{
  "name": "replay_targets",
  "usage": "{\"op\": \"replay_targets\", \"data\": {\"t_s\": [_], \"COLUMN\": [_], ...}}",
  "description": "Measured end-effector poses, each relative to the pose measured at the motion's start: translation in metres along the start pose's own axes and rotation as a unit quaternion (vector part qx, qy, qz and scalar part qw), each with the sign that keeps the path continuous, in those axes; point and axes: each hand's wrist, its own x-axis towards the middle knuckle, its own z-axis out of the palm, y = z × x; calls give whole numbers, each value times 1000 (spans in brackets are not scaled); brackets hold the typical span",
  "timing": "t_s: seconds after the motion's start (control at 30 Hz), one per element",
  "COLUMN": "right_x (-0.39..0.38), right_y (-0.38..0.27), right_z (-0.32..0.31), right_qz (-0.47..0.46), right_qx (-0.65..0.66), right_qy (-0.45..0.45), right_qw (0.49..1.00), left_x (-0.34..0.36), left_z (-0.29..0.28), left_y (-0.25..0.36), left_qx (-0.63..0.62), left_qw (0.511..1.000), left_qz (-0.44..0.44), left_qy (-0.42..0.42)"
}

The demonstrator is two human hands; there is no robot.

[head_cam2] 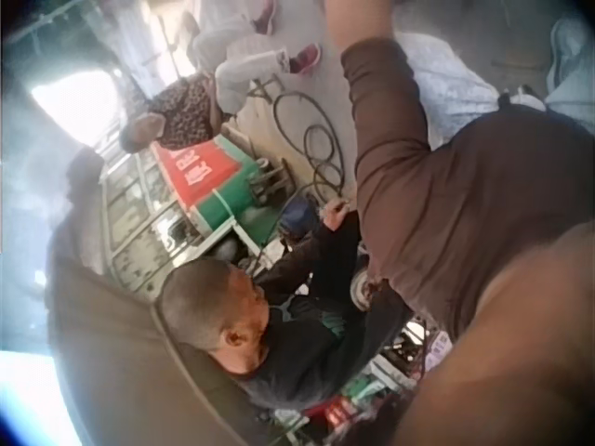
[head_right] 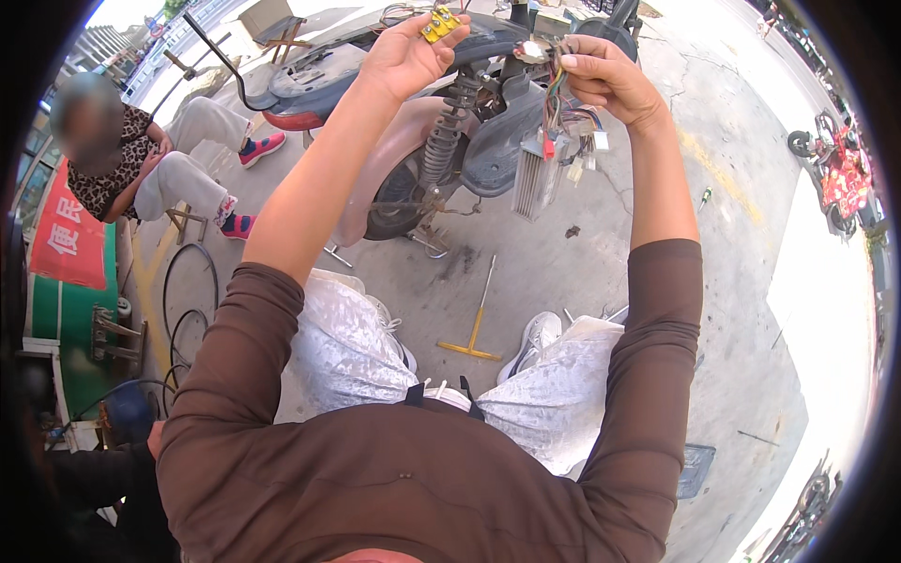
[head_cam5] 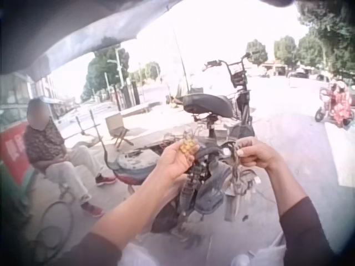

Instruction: The person is repairing a scooter's electrical system. They handle a silver rectangular component and connect wires using a yellow-handled screwdriver. Another person assists by holding wires while the main person secures connections.

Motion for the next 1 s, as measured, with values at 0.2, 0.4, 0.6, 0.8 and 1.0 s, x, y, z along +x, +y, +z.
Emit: {"op": "replay_targets", "data": {"t_s": [0.2, 0.4, 0.6, 0.8, 1.0], "right_x": [-14, -6, 25, 51, 54], "right_y": [-23, -36, -49, -77, -86], "right_z": [6, 13, 63, 161, 232], "right_qz": [-40, -84, -113, -185, -264], "right_qx": [18, 33, 54, 70, -28], "right_qy": [32, 35, 98, 169, 162], "right_qw": [999, 995, 987, 966, 950], "left_x": [-24, -42, -113, -167, -220], "left_z": [34, 35, 65, 88, 86], "left_y": [-13, -34, -46, -24, 27], "left_qx": [-34, -116, 205, 536, 557], "left_qw": [996, 984, 973, 833, 779], "left_qz": [-19, -5, -109, 110, 212], "left_qy": [84, 136, 1, 84, 193]}}
